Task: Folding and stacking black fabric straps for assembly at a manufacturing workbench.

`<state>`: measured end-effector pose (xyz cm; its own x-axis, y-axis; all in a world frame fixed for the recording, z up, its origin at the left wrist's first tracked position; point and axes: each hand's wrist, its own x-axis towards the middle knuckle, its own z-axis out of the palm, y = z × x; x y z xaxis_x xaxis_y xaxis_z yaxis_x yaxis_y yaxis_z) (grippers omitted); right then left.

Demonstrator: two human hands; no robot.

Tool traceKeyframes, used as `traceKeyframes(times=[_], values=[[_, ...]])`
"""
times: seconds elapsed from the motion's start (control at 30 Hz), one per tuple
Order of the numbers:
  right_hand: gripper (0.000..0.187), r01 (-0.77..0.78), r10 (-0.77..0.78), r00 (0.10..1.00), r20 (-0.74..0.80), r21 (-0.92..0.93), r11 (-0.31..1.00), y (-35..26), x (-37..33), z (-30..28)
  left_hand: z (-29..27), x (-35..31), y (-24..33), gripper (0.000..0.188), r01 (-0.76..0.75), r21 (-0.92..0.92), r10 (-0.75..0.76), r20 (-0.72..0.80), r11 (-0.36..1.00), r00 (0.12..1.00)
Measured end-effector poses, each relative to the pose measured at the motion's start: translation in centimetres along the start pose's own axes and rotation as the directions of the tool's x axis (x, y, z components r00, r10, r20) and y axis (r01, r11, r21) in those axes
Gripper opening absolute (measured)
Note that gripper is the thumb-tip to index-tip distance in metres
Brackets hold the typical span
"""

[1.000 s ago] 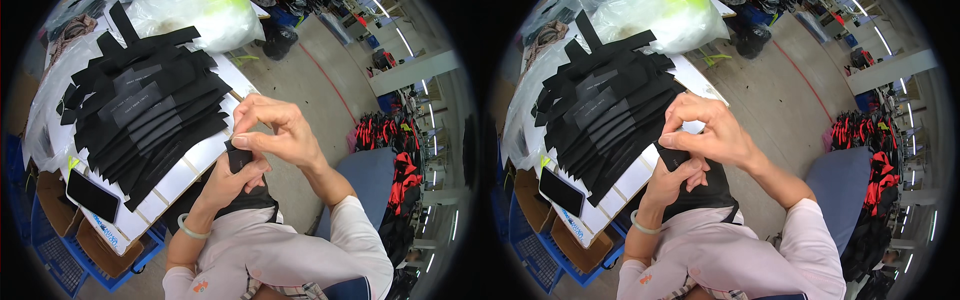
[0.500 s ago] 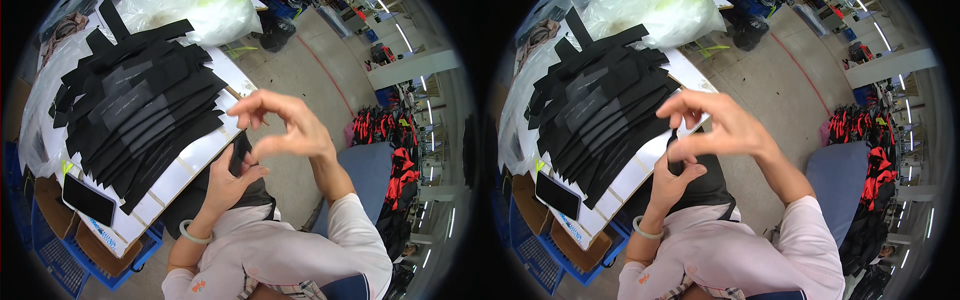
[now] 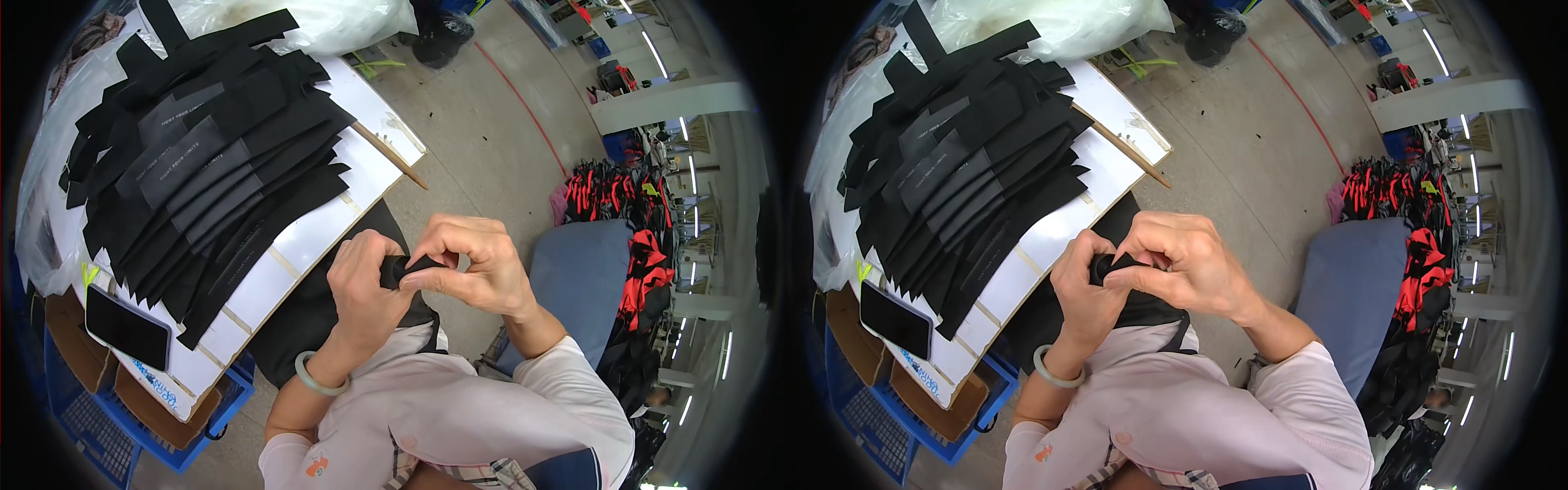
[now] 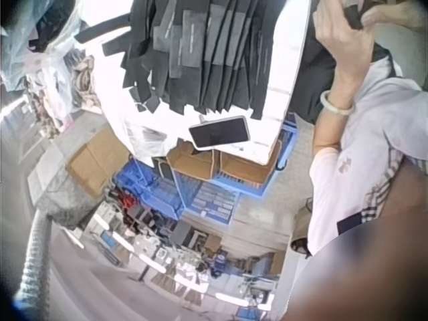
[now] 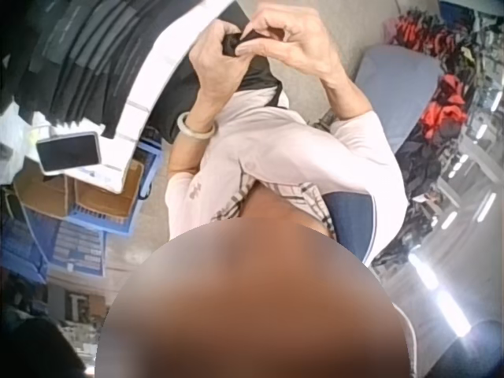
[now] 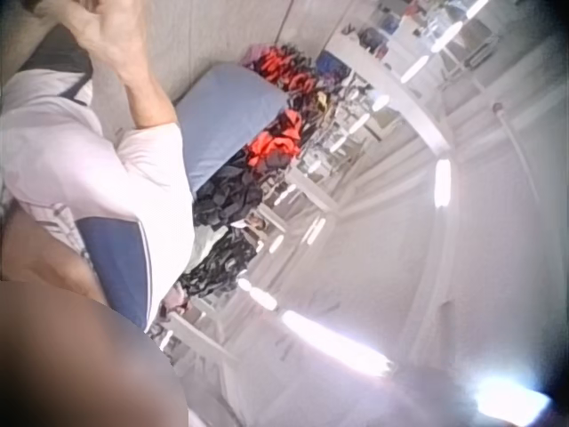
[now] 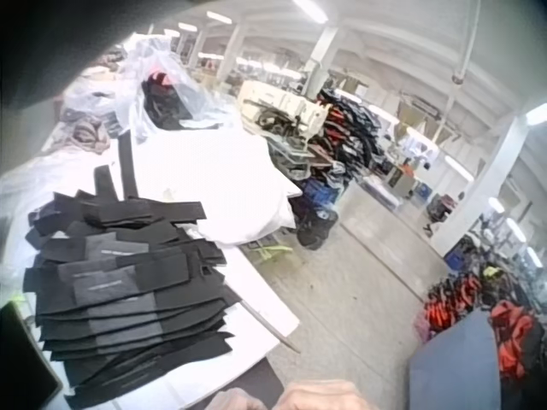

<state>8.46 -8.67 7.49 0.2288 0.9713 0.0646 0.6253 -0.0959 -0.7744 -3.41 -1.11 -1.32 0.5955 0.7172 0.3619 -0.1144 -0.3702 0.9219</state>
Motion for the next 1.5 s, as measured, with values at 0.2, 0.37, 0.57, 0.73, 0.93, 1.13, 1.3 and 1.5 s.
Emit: traceKeyframes(times=[0.2,0.37,0.57,0.73,0.93,1.13,1.3,1.5], values=[[0.014,0.051,-0.049,0.998,-0.040,0.051,0.997,0.4,-0.3,1.0,0.2,0.3,-0.2,0.028,-0.116,0.167,0.129,-0.074,0.979,0.989],[0.009,0.188,-0.186,0.981,-0.053,0.031,0.982,0.6,0.1,0.4,0.1,0.4,-0.1,0.028,-0.098,0.056,0.096,0.043,0.994,0.994],[0.014,-0.123,0.221,0.936,-0.275,0.333,0.935,-0.3,2.7,-1.7,0.3,0.2,-0.2,0.020,0.300,-0.265,-0.199,0.351,0.916,0.915],[0.034,-0.063,0.159,0.980,-0.122,0.564,0.823,1.6,6.3,-2.6,-0.3,1.3,0.0,0.021,0.747,-0.599,-0.333,0.669,0.288,0.665],[0.023,-0.280,0.330,0.944,0.002,0.534,0.798,3.4,5.8,0.4,-0.8,2.8,0.6,0.026,0.768,-0.588,-0.299,0.708,0.253,0.640],[0.020,-0.267,0.375,0.926,-0.040,0.632,0.727,4.4,8.3,0.0,-0.8,2.9,-0.4,0.030,0.803,-0.576,-0.222,0.772,0.153,0.596],[0.020,-0.297,0.227,0.950,0.213,0.408,0.863,3.8,7.0,-0.4,-0.9,5.0,-0.7,0.035,0.765,-0.633,-0.244,0.728,0.120,0.640],[0.025,-0.235,0.268,0.963,-0.004,0.471,0.851,4.9,8.4,-2.2,-1.7,3.0,-0.2,0.034,0.765,-0.606,-0.349,0.683,0.219,0.641]])
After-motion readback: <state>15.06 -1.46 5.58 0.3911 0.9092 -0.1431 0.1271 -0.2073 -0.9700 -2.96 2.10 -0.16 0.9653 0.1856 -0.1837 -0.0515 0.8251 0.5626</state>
